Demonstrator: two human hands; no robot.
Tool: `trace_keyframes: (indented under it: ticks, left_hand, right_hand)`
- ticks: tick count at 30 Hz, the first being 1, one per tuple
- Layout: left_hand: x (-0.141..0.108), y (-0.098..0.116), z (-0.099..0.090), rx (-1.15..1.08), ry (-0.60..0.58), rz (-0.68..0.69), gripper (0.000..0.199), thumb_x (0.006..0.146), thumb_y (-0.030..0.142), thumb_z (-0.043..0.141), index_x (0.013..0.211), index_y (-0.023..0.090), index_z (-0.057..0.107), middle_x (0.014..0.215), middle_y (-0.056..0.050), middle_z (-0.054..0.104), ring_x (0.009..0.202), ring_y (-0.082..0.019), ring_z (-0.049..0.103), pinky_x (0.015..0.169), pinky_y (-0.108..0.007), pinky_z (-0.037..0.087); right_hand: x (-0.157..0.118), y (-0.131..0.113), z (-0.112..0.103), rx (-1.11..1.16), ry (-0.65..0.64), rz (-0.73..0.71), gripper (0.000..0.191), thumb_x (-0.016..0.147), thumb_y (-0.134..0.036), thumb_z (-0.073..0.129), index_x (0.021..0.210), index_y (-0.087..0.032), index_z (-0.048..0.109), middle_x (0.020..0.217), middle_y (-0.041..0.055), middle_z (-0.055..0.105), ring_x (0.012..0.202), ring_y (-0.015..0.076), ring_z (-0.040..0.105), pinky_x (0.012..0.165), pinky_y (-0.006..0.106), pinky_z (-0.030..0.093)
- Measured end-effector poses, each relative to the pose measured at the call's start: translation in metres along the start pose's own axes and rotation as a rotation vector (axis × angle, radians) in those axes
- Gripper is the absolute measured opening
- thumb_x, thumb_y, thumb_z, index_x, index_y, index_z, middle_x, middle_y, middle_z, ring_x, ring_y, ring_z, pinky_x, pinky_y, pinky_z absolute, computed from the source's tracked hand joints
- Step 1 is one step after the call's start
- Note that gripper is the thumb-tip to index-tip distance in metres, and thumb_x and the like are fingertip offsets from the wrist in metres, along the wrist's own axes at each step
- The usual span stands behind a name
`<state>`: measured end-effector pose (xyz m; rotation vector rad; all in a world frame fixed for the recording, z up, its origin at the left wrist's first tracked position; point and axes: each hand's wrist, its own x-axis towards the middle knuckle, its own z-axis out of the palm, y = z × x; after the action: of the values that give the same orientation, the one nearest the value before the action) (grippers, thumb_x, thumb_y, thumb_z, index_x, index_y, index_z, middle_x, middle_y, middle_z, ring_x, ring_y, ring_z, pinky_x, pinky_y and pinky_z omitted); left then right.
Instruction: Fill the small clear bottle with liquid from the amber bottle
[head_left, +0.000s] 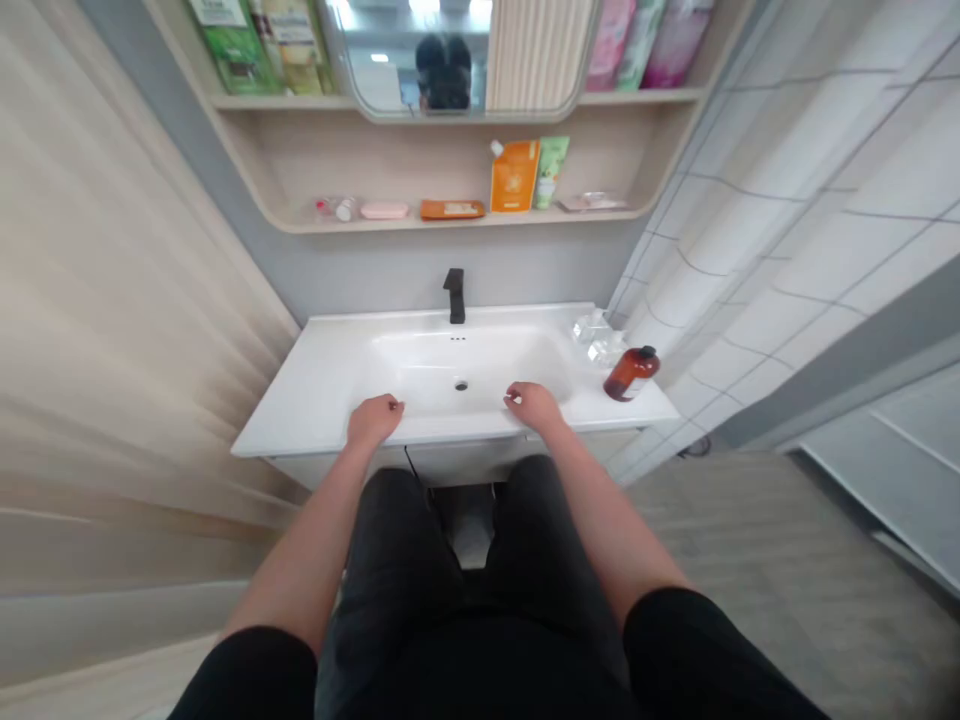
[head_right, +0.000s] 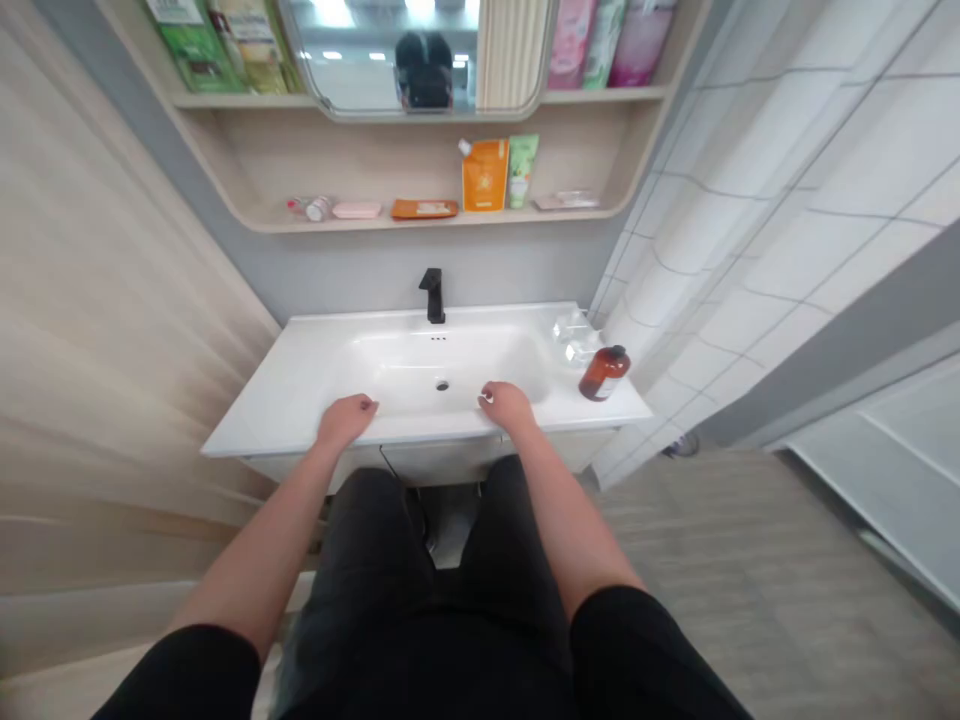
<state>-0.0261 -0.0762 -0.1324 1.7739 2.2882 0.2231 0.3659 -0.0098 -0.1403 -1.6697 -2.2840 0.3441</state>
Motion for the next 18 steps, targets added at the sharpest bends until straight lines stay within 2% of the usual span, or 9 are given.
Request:
trace_keyframes:
  ticks: [6, 10, 12, 15, 18]
  left_hand:
    - [0.002, -0.001, 0.000, 0.019, -0.018, -0.007, 0.044, 0.105, 0.044, 0.050, 0.124, 0.026, 0.086, 0.134, -0.013, 0.083, 0.125, -0.036, 0.077, 0.100, -0.041, 0.059]
    - [-0.002, 0.000, -0.002, 0.021, -0.003, -0.001, 0.045, 0.106, 0.044, 0.048, 0.122, 0.025, 0.086, 0.132, -0.014, 0.084, 0.123, -0.037, 0.078, 0.099, -0.043, 0.059]
    - [-0.004, 0.001, -0.003, 0.026, 0.012, 0.010, 0.045, 0.106, 0.044, 0.048, 0.121, 0.025, 0.086, 0.130, -0.014, 0.084, 0.121, -0.038, 0.078, 0.098, -0.043, 0.059]
    - [-0.006, 0.003, -0.005, 0.031, 0.018, 0.021, 0.046, 0.106, 0.044, 0.047, 0.120, 0.025, 0.086, 0.128, -0.014, 0.085, 0.120, -0.037, 0.078, 0.098, -0.042, 0.059]
    - [-0.005, 0.002, -0.005, 0.035, 0.005, 0.015, 0.046, 0.106, 0.043, 0.046, 0.119, 0.025, 0.086, 0.128, -0.014, 0.085, 0.120, -0.036, 0.078, 0.098, -0.042, 0.059]
  right_hand:
    - [-0.006, -0.005, -0.003, 0.016, 0.012, 0.048, 0.029, 0.104, -0.032, 0.067, 0.125, -0.021, 0.083, 0.123, 0.0111, 0.086, 0.112, 0.0255, 0.078, 0.097, 0.030, 0.054]
    - [-0.018, -0.002, -0.015, 0.055, 0.110, 0.054, 0.026, 0.101, -0.032, 0.066, 0.116, -0.023, 0.085, 0.120, 0.0097, 0.087, 0.110, 0.0261, 0.077, 0.096, 0.031, 0.055]
    - [-0.032, 0.011, -0.023, 0.067, 0.214, 0.115, 0.025, 0.100, -0.033, 0.063, 0.111, -0.024, 0.084, 0.115, 0.0092, 0.087, 0.108, 0.0266, 0.077, 0.094, 0.032, 0.055]
    - [-0.059, 0.045, -0.035, 0.064, 0.370, 0.293, 0.028, 0.099, -0.035, 0.060, 0.107, -0.021, 0.083, 0.105, 0.0116, 0.086, 0.099, 0.0286, 0.078, 0.087, 0.034, 0.055]
    - [-0.082, 0.077, -0.049, 0.137, 0.375, 0.351, 0.027, 0.093, -0.034, 0.062, 0.102, -0.019, 0.082, 0.096, 0.0126, 0.085, 0.090, 0.0286, 0.078, 0.082, 0.035, 0.055]
